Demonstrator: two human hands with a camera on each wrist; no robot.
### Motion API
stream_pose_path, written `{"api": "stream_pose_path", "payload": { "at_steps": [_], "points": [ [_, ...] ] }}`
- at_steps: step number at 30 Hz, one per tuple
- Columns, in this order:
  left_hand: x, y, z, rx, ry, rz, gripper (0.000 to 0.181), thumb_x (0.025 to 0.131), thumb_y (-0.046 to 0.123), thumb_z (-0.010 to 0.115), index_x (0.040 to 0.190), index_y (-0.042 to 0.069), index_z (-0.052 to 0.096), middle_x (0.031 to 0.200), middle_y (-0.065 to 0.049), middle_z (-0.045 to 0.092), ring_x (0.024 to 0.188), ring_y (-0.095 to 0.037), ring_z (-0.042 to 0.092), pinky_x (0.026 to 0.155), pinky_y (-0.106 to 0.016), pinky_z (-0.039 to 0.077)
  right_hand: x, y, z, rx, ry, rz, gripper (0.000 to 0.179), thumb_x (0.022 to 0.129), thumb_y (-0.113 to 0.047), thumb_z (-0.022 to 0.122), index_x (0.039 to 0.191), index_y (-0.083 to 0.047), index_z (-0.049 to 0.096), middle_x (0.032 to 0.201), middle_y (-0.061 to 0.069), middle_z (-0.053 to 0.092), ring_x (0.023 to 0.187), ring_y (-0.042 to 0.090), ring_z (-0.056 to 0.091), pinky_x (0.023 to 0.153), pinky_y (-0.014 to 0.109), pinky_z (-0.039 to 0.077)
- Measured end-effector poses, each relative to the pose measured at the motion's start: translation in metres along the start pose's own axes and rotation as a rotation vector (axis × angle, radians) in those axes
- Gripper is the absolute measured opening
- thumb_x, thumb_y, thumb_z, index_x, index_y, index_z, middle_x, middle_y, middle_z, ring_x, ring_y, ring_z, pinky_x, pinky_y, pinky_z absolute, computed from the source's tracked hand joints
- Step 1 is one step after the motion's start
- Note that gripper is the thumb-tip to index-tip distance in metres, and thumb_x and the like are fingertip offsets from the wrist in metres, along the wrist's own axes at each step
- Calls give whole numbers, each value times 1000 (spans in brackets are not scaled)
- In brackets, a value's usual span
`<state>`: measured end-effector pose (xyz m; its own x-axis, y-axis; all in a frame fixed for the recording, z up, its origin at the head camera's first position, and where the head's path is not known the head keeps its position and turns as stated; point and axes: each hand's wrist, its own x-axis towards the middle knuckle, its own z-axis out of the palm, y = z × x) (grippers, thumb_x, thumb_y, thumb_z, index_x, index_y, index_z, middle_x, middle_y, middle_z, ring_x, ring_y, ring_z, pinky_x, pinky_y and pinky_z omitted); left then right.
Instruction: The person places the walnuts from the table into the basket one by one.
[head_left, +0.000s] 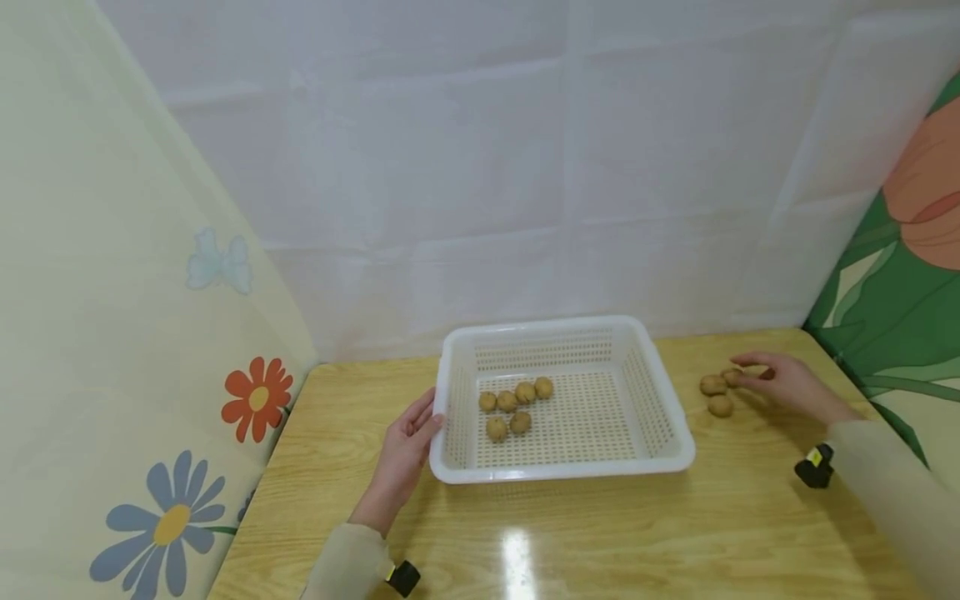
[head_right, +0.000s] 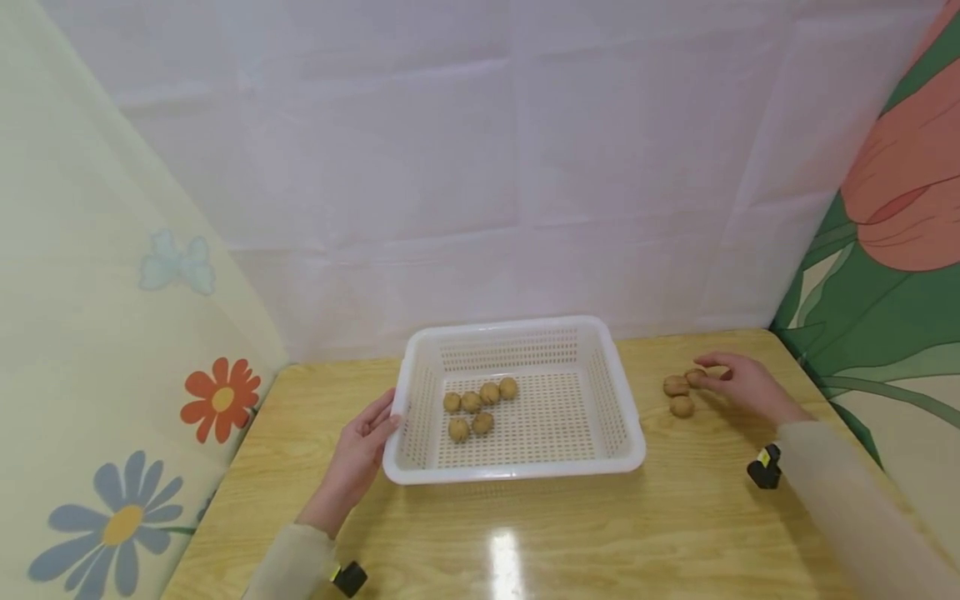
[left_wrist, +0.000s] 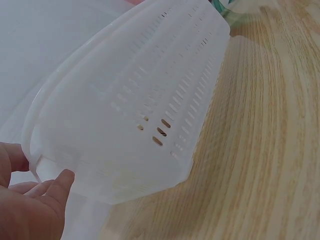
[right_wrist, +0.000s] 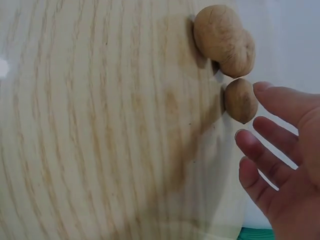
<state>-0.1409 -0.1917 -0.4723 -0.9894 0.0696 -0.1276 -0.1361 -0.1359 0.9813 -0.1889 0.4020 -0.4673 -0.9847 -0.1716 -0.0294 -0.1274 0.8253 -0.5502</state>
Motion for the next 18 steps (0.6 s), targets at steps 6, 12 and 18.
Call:
{"api": "stream_pose_path", "payload": {
  "at_steps": [6, 12, 18],
  "points": [
    [-2, 0, 1, 8, 3, 3, 57, 107, 6, 56, 160, 1, 35, 161, -20, 42, 146, -32, 45, 104, -30, 53, 0, 7, 9, 43, 0, -43, 44, 105, -18, 63, 138, 12, 57, 138, 41, 54, 110, 55, 63, 87, 57, 59],
    [-1, 1, 1, 2, 7, -4, 57, 107, 8, 57, 160, 3, 36, 161, -18, 43, 146, -31, 45, 104, -29, 53, 2, 10, 13, 65, -2, -38, 45, 106, -22, 64, 137, 11, 58, 135, 38, 58, 110, 52, 64, 85, 49, 59],
    [0, 0, 0, 1, 6, -7, 56, 108, 8, 56, 160, 4, 37, 162, -16, 43, 145, -29, 46, 104, -30, 53, 2, 12, 15, 71, 16, -55, 43, 105, -22, 64, 133, 10, 61, 132, 36, 61, 110, 47, 64, 80, 30, 55]
  ]
}}
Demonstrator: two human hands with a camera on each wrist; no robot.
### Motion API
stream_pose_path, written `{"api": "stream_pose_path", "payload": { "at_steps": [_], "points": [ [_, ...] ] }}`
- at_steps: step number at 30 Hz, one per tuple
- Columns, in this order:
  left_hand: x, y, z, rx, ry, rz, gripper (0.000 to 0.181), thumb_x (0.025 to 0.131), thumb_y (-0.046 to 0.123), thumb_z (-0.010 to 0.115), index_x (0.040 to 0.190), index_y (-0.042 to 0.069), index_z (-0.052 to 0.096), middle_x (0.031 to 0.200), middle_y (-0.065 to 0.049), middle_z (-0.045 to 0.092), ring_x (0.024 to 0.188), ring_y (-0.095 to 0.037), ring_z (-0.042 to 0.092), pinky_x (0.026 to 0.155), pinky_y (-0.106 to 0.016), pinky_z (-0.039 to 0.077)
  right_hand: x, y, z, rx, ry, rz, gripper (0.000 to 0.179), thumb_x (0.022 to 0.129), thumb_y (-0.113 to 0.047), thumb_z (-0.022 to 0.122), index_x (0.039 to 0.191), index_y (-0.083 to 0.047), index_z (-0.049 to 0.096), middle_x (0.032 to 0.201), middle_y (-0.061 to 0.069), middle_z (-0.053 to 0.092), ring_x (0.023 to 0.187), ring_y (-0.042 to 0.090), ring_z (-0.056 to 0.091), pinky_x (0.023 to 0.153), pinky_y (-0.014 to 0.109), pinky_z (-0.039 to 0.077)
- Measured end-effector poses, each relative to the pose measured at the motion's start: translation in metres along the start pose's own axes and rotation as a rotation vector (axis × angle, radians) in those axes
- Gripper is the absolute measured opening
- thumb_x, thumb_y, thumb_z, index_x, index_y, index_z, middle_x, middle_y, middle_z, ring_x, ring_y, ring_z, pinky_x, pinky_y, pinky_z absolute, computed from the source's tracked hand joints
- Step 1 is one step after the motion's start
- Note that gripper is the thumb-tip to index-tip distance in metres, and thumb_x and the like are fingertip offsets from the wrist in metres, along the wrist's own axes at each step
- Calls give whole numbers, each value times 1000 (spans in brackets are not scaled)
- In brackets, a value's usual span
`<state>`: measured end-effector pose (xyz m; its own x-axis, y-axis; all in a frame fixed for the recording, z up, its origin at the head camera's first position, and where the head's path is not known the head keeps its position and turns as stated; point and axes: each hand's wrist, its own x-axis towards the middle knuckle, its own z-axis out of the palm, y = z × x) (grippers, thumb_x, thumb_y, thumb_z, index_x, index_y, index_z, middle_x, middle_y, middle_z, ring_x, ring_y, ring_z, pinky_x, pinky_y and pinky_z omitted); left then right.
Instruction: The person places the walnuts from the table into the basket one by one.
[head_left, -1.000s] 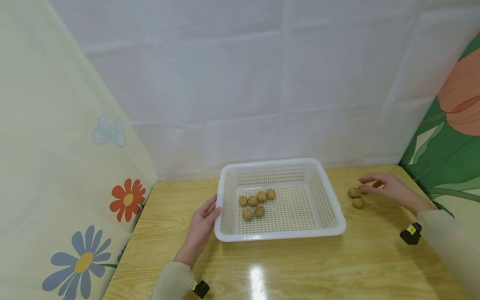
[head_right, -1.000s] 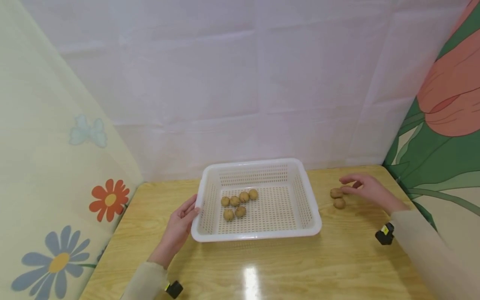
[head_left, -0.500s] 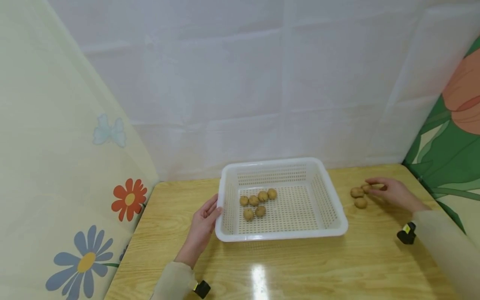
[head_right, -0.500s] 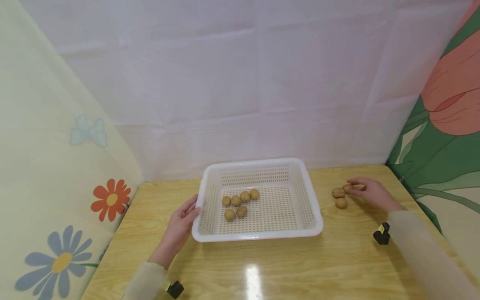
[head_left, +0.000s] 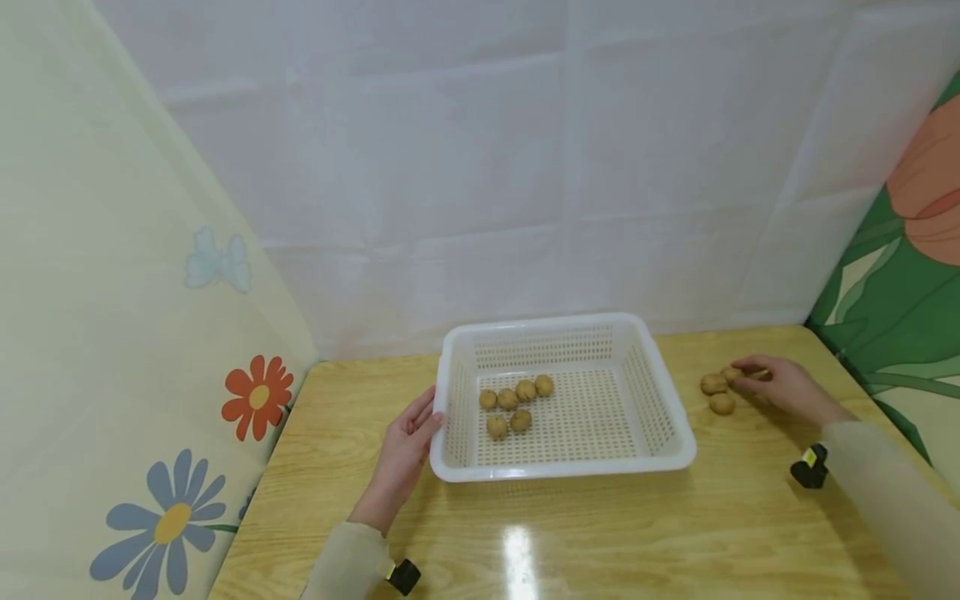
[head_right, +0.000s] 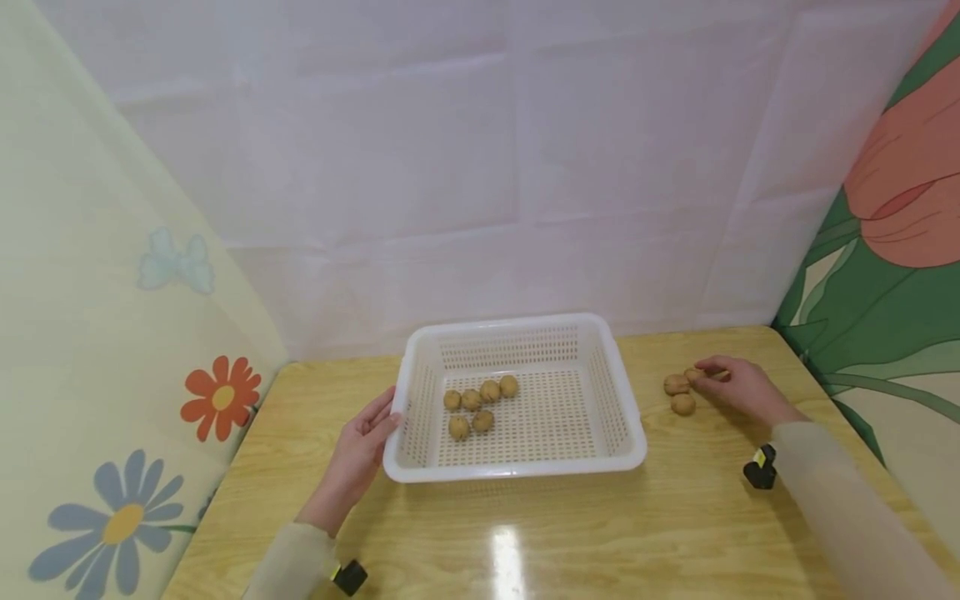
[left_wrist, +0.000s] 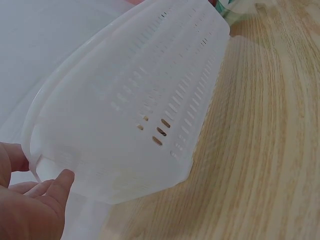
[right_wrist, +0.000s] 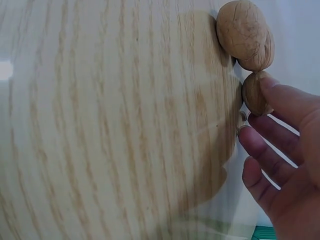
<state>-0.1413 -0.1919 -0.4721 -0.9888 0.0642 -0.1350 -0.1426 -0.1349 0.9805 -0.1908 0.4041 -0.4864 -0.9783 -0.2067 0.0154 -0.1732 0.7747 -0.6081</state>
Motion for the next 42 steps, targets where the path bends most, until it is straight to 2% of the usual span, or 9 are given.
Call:
{"api": "stream_pose_path", "payload": {
  "at_steps": [4, 10, 13, 18, 22, 32, 38, 42],
  "points": [
    [0, 0, 0, 5, 5, 0, 56, 107, 7, 57, 160, 3, 37, 161, -16, 44, 145, -29, 46, 104, -30, 53, -1, -1, 0, -4, 4, 11, 43, 105, -24, 65, 132, 10, 63, 130, 34, 63, 110, 46, 64, 79, 27, 54],
    [-1, 2, 2, 8, 12, -10, 56, 107, 8, 57, 160, 4, 38, 161, -16, 44, 145, -30, 46, 104, -30, 53, -1, -4, 0, -6, -10, 68, 48, 106, -31, 64, 132, 10, 61, 129, 34, 63, 108, 46, 65, 81, 40, 57],
    [-1, 3, 2, 8, 8, -8, 57, 107, 8, 57, 160, 4, 37, 161, -16, 44, 145, -30, 46, 105, -30, 53, -1, -5, -1, -24, -8, 99, 52, 106, -35, 63, 133, 10, 61, 128, 34, 63, 106, 46, 65, 79, 41, 58],
    [-2, 2, 1, -10, -3, -1, 57, 107, 7, 57, 160, 4, 37, 161, -16, 44, 145, -30, 46, 104, -29, 54, -4, -5, -4, -43, 10, 81, 47, 105, -29, 64, 131, 11, 61, 122, 34, 65, 101, 44, 67, 72, 34, 57],
    [-1, 1, 1, -10, -9, 1, 58, 107, 9, 58, 160, 3, 37, 161, -17, 43, 144, -30, 47, 104, -29, 54, -8, -8, -7, -56, 18, 54, 43, 104, -25, 66, 130, 10, 63, 119, 34, 66, 94, 37, 68, 65, 30, 55],
    [0, 3, -1, -10, -10, -5, 57, 107, 8, 57, 161, 4, 36, 162, -16, 42, 146, -31, 44, 104, -28, 53, -18, -38, -12, -70, 57, 36, 44, 102, -33, 69, 130, 2, 68, 126, 29, 66, 98, 34, 65, 70, 36, 55],
    [0, 3, 0, -9, -5, -16, 57, 107, 8, 57, 161, 4, 36, 162, -16, 43, 146, -30, 45, 105, -29, 52, -22, -61, -16, -76, 40, 9, 45, 102, -32, 69, 134, 0, 66, 128, 27, 66, 99, 33, 65, 74, 40, 57],
    [1, 2, 0, -13, -2, -25, 57, 107, 7, 56, 161, 4, 36, 162, -16, 43, 146, -29, 45, 106, -29, 52, -20, -78, -20, -90, 24, -14, 44, 102, -33, 70, 134, -3, 67, 123, 22, 69, 97, 28, 65, 72, 38, 56]
  ]
}}
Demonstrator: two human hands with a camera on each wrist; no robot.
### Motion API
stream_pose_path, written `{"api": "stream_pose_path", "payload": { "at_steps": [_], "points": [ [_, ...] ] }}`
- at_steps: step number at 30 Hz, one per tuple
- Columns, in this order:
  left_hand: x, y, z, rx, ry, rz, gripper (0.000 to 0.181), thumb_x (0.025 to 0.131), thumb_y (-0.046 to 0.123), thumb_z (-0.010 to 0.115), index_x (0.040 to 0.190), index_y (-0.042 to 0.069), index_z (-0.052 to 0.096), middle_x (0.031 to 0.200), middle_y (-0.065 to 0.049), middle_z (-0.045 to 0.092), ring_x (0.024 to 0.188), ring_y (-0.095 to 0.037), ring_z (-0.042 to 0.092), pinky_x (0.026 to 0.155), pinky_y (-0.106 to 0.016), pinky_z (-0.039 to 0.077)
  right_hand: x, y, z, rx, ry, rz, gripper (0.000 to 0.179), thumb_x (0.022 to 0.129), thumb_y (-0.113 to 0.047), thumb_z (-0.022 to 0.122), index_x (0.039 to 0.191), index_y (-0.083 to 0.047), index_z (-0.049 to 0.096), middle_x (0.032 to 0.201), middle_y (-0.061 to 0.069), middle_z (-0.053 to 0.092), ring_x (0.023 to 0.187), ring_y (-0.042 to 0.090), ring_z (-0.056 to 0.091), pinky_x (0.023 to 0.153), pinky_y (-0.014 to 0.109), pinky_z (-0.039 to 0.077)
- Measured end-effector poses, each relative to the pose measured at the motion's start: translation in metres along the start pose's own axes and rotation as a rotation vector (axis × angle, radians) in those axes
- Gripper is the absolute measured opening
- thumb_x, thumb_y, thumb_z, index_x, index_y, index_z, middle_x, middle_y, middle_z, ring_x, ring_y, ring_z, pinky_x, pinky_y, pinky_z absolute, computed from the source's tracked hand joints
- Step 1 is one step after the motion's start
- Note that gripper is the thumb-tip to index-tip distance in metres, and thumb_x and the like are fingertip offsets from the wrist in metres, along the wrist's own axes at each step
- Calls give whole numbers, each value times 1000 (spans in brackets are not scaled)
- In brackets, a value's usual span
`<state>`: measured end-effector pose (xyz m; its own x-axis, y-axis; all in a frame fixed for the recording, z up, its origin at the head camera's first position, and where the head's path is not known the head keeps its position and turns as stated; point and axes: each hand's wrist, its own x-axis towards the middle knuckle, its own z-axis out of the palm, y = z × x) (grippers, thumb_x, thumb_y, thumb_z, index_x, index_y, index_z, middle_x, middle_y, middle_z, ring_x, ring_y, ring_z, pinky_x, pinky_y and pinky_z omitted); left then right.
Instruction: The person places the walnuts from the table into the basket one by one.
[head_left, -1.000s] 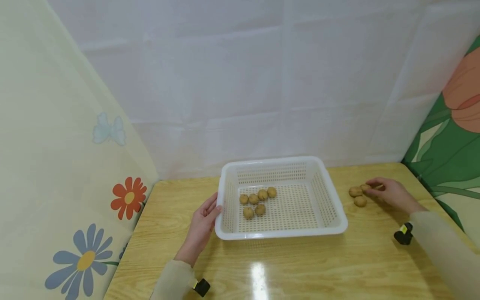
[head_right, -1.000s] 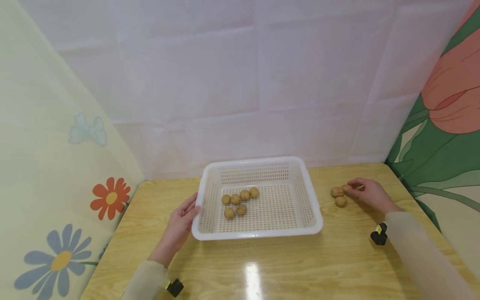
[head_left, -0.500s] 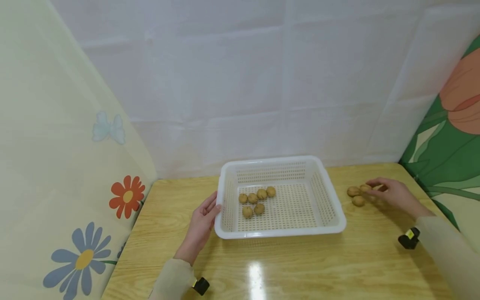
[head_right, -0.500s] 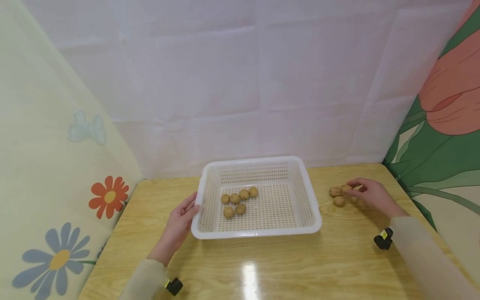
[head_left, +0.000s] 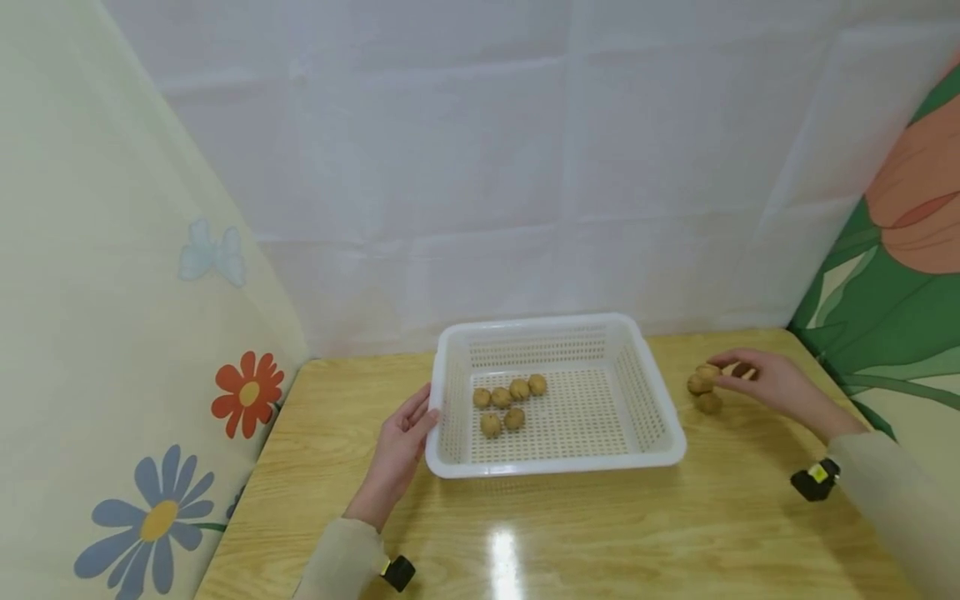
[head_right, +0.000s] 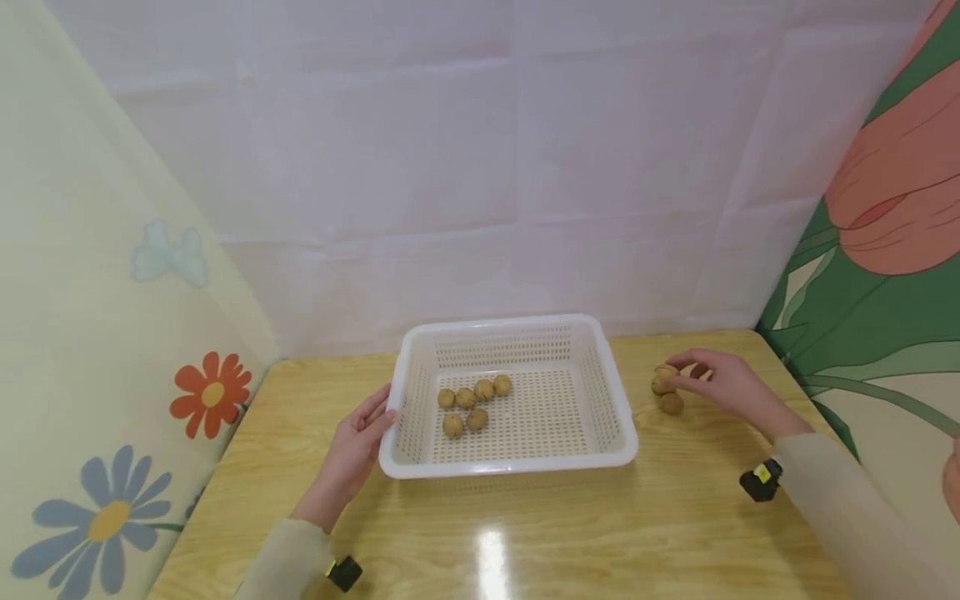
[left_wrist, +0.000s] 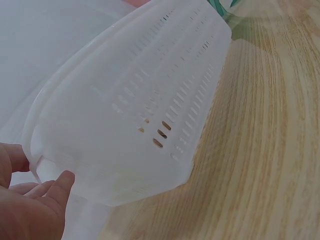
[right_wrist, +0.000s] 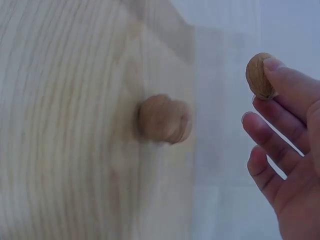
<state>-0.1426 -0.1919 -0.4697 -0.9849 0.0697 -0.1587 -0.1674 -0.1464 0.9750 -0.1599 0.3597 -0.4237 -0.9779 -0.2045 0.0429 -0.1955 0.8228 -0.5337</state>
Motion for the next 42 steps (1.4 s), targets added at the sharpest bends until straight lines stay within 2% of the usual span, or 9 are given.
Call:
{"api": "stream_pose_path", "payload": {
  "at_steps": [10, 19, 26, 30, 36, 42],
  "points": [
    [-1, 3, 0, 17, -6, 10, 58, 107, 7, 57, 161, 2, 34, 163, -19, 40, 148, -32, 42, 105, -28, 51, 19, -42, -1, 28, -53, -40, 41, 100, -42, 70, 130, -14, 72, 116, 7, 71, 94, 21, 62, 72, 33, 54],
    [-1, 3, -1, 2, -19, 11, 58, 108, 7, 55, 161, 2, 33, 163, -18, 39, 148, -30, 42, 107, -28, 50, 38, -72, 7, 25, -114, -109, 38, 97, -41, 74, 127, -16, 73, 112, 2, 71, 90, 17, 61, 71, 33, 54],
    [0, 4, 0, 4, -5, 6, 57, 108, 6, 55, 161, 2, 35, 163, -17, 41, 147, -29, 43, 106, -27, 50, 58, -95, 14, 32, -149, -211, 34, 99, -36, 73, 126, -15, 73, 113, -3, 72, 94, 13, 61, 77, 34, 52],
    [-1, 3, 0, 8, -8, 3, 57, 108, 6, 55, 161, 2, 34, 163, -17, 41, 147, -29, 43, 106, -27, 51, 70, -105, 21, 49, -171, -252, 33, 98, -35, 75, 125, -16, 74, 111, -5, 72, 91, 12, 62, 75, 32, 54],
    [-1, 3, 0, -3, -11, 1, 57, 108, 7, 55, 161, 2, 34, 163, -17, 40, 147, -29, 43, 106, -27, 51, 88, -121, 31, 33, -174, -320, 31, 96, -33, 77, 122, -17, 76, 115, -3, 74, 89, 11, 62, 75, 33, 54],
    [-2, 3, 1, 0, -8, -2, 57, 108, 7, 56, 161, 3, 35, 163, -17, 41, 147, -30, 43, 106, -27, 51, 102, -134, 47, 78, -217, -335, 30, 97, -29, 77, 122, -13, 76, 118, 2, 74, 90, 13, 63, 74, 32, 54]
  ]
}}
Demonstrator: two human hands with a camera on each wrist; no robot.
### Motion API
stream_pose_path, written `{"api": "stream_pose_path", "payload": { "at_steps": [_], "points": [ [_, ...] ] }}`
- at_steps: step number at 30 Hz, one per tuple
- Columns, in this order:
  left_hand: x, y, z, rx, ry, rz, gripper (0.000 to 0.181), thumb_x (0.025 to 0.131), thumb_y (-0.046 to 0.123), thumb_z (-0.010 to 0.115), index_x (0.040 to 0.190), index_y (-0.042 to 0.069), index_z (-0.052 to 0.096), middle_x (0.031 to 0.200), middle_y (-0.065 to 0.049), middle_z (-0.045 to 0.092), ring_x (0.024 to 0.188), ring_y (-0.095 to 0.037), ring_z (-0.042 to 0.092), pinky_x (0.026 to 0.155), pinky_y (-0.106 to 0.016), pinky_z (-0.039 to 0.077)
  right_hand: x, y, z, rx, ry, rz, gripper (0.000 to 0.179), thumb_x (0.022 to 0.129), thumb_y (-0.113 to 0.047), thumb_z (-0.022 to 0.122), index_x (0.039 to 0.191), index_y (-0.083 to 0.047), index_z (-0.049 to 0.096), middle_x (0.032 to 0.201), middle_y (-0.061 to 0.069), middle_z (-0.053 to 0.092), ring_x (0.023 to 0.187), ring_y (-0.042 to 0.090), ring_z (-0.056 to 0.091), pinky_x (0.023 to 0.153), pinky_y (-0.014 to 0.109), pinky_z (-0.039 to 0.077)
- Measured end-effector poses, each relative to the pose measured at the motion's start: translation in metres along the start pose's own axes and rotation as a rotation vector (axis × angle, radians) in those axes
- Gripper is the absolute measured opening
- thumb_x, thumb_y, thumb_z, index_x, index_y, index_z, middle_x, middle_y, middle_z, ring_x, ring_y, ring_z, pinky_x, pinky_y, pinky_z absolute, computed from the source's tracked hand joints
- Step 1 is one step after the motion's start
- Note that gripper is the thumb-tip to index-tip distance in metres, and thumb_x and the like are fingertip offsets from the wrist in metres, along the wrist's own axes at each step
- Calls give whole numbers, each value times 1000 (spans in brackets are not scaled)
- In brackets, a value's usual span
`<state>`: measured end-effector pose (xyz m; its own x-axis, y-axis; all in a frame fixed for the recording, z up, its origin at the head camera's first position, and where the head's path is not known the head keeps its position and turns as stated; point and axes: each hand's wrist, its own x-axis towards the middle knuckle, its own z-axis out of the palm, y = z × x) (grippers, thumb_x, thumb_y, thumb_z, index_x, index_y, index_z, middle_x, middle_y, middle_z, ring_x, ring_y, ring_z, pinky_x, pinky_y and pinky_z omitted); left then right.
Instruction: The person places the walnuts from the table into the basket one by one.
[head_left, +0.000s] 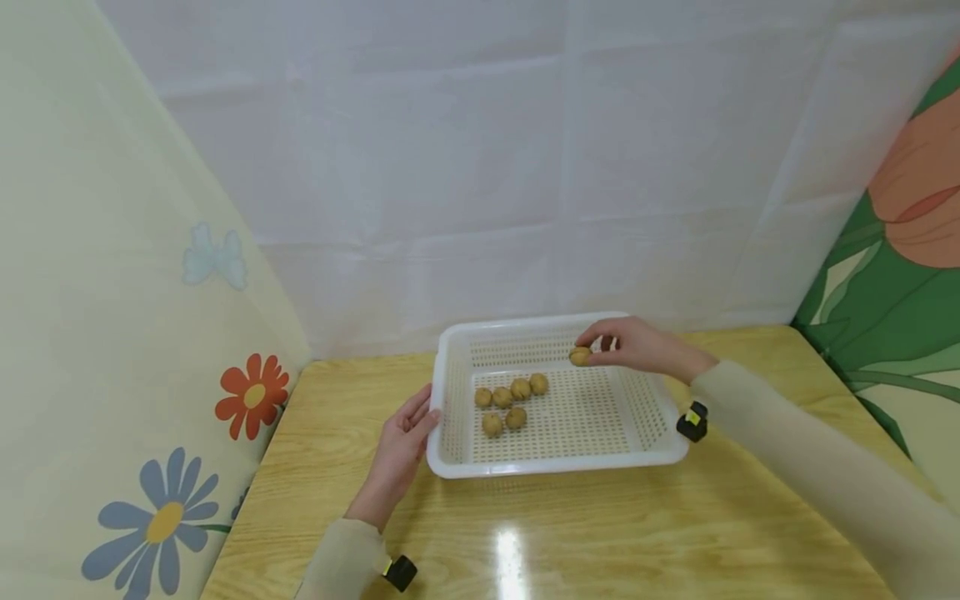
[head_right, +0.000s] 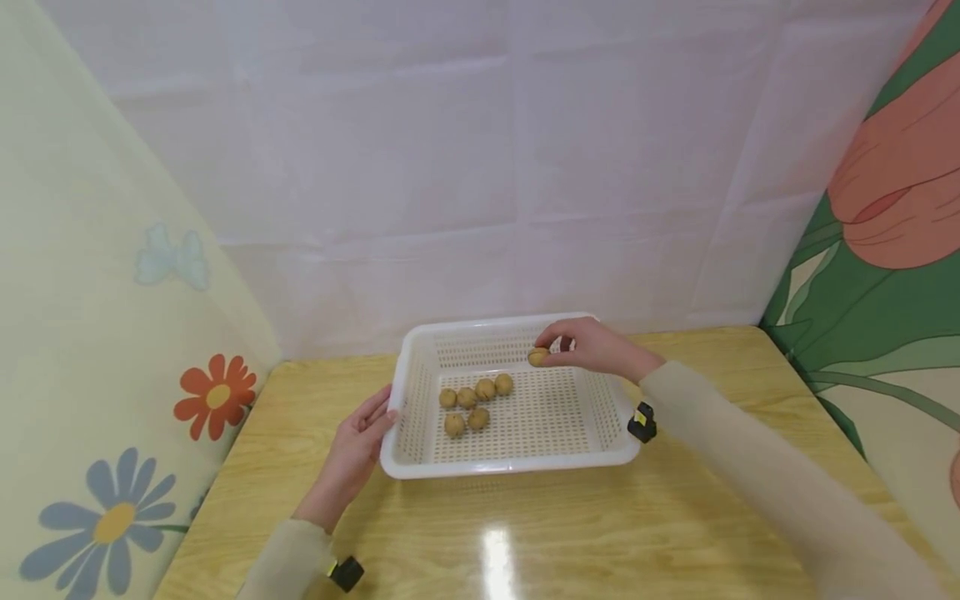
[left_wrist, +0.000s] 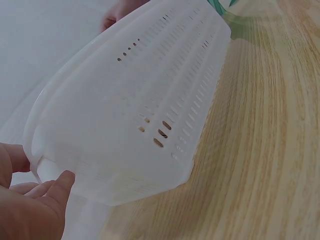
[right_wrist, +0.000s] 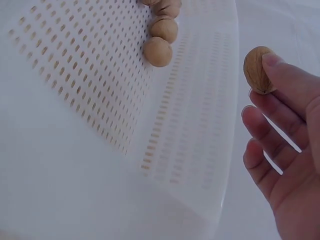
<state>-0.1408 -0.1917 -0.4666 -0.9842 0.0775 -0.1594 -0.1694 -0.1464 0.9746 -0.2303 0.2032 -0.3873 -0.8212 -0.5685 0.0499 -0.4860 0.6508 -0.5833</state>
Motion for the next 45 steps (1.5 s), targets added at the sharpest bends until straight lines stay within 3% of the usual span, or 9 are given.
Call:
{"api": "stream_pose_path", "payload": {
  "at_steps": [10, 19, 23, 32, 39, 45],
  "points": [
    [-1, 0, 0, 7, 6, -4, 58, 108, 8, 57, 161, 3, 35, 162, -17, 41, 147, -30, 43, 105, -28, 52, 30, 2, 29, 50, -38, -52, 25, 96, -23, 77, 117, -11, 77, 116, 4, 75, 93, 15, 66, 80, 34, 57],
    [-2, 2, 1, 11, 5, -4, 58, 107, 7, 57, 161, 2, 35, 162, -18, 41, 147, -31, 43, 105, -28, 52, 44, 7, 61, 52, -164, -69, 24, 96, -20, 77, 119, -13, 76, 116, -1, 75, 93, 10, 65, 85, 32, 56],
    [-1, 2, 1, 12, 2, -5, 58, 107, 7, 57, 161, 3, 35, 162, -18, 41, 147, -30, 43, 106, -29, 52, 48, 7, 72, 51, -215, -56, 24, 95, -22, 78, 117, -14, 75, 111, -6, 74, 91, 7, 64, 83, 29, 56],
    [-1, 0, 1, 20, 15, 0, 58, 107, 7, 58, 160, 3, 37, 161, -18, 42, 146, -31, 44, 106, -30, 52, 58, 12, 95, 13, -273, -113, 17, 91, -23, 82, 107, -19, 75, 94, -14, 70, 84, 4, 61, 80, 26, 55],
    [-1, 0, 1, 36, 19, 4, 58, 107, 7, 58, 160, 2, 36, 162, -20, 41, 147, -33, 43, 105, -31, 52, 58, 6, 97, 9, -288, -106, 17, 92, -21, 80, 107, -18, 74, 95, -13, 71, 88, 5, 63, 83, 29, 56],
    [-1, -2, 0, 32, 13, 25, 59, 107, 9, 59, 160, 1, 36, 161, -20, 42, 146, -33, 43, 104, -29, 53, 55, 7, 86, 21, -267, -84, 19, 96, -20, 75, 115, -17, 75, 103, -12, 72, 93, 8, 64, 85, 30, 56]
  ]
}}
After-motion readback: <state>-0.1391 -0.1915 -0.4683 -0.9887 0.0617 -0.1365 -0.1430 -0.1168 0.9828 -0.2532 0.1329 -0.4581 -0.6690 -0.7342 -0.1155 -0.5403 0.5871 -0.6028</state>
